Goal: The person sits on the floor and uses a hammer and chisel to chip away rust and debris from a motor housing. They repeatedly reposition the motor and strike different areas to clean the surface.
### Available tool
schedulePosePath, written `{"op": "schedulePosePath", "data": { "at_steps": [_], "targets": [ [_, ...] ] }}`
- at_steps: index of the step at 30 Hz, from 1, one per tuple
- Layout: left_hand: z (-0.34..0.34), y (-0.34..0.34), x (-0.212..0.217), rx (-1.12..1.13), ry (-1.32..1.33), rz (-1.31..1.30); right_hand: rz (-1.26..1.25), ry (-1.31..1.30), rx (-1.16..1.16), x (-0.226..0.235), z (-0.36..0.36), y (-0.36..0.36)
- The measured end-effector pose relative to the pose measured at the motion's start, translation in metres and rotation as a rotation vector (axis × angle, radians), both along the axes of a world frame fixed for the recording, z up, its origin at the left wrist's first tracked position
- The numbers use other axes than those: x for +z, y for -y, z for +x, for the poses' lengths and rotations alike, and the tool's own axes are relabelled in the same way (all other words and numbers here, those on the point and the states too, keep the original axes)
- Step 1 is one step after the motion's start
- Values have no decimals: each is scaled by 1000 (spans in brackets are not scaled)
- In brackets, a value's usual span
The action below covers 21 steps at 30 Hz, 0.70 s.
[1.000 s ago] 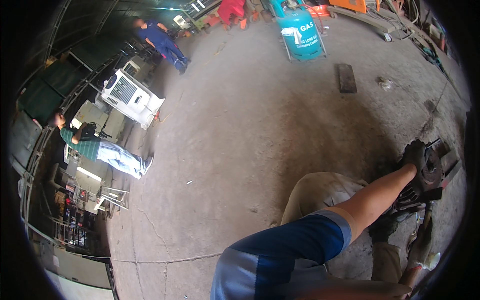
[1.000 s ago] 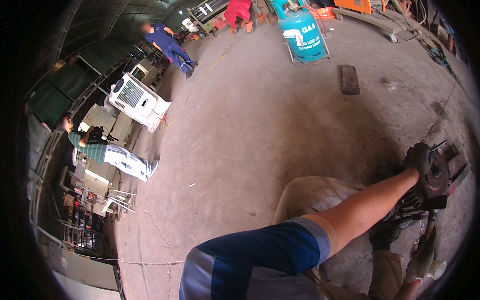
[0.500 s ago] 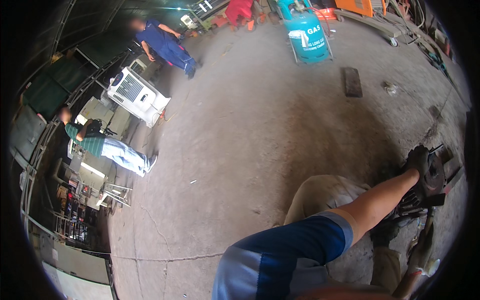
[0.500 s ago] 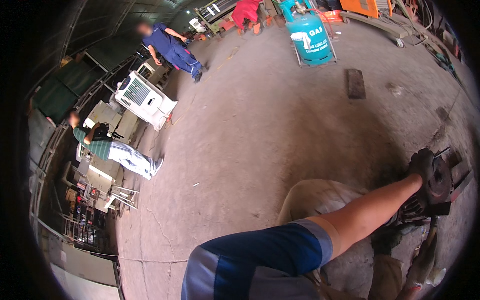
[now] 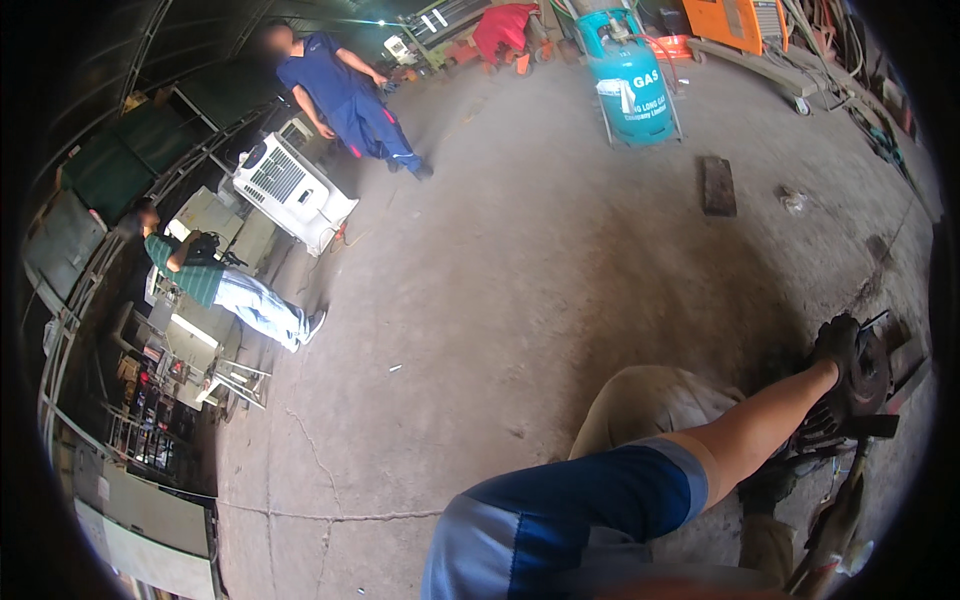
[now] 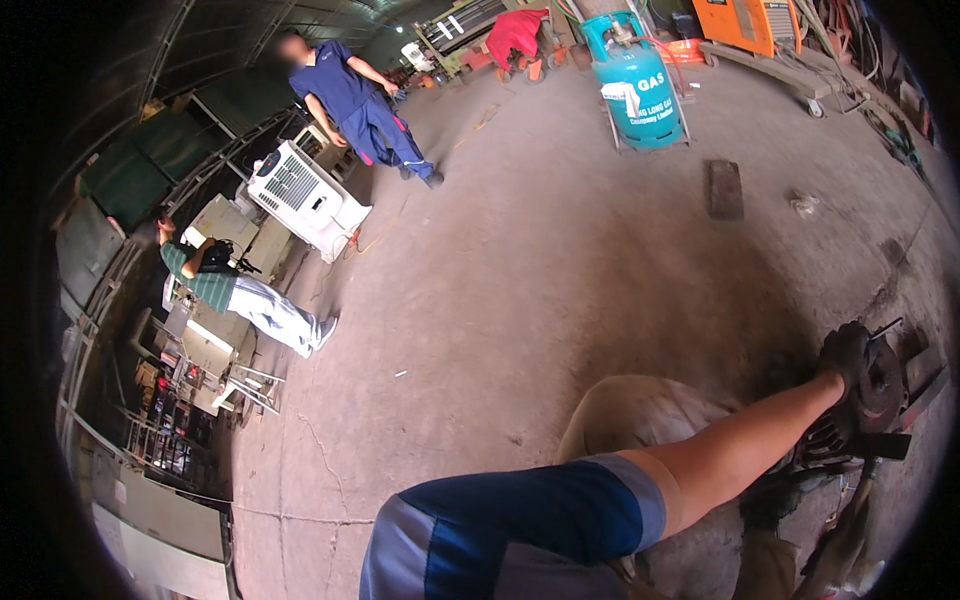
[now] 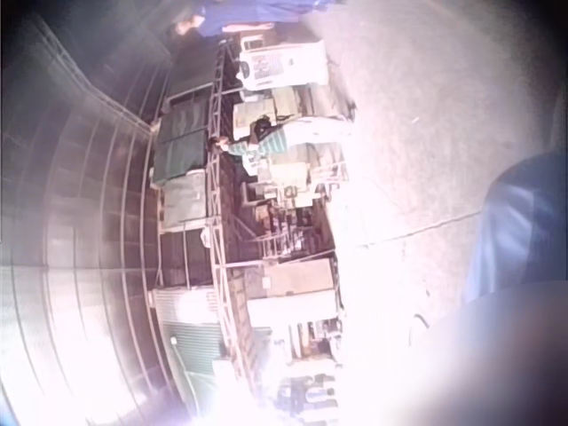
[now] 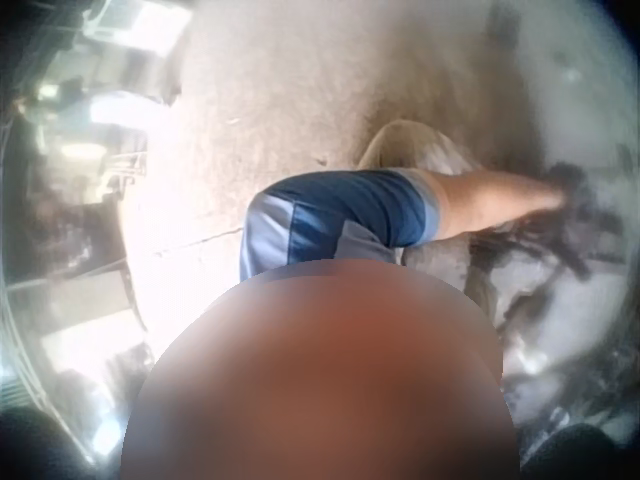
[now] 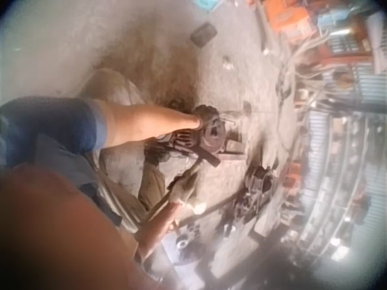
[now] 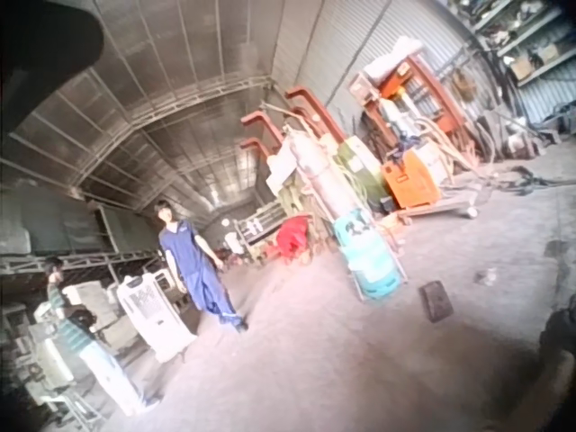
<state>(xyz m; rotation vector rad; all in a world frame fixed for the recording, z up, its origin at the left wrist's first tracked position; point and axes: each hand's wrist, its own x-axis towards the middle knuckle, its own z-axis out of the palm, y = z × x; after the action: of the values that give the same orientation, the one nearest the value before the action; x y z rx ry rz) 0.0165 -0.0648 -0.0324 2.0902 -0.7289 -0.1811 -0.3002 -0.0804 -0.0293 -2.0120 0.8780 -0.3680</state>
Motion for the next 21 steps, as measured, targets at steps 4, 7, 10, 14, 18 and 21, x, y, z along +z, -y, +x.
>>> {"op": "schedulePosePath", "data": {
  "at_steps": [4,7,10,14,18,21],
  "targets": [
    [0,-2,6,3,6,23,22,19,-19,-5,2,-3],
    [0,-5,10,18,-7,31,40,31,-30,-9,2,-4],
    [-1,-8,12,5,18,35,52,38,-35,-11,2,-3],
    [-3,-9,11,12,72,15,71,45,-46,-12,4,-2],
    [-1,-6,10,-6,65,25,85,47,-60,-12,4,-2],
    [0,-5,10,-26,54,43,96,46,-78,-12,4,-3]
  ]
}}
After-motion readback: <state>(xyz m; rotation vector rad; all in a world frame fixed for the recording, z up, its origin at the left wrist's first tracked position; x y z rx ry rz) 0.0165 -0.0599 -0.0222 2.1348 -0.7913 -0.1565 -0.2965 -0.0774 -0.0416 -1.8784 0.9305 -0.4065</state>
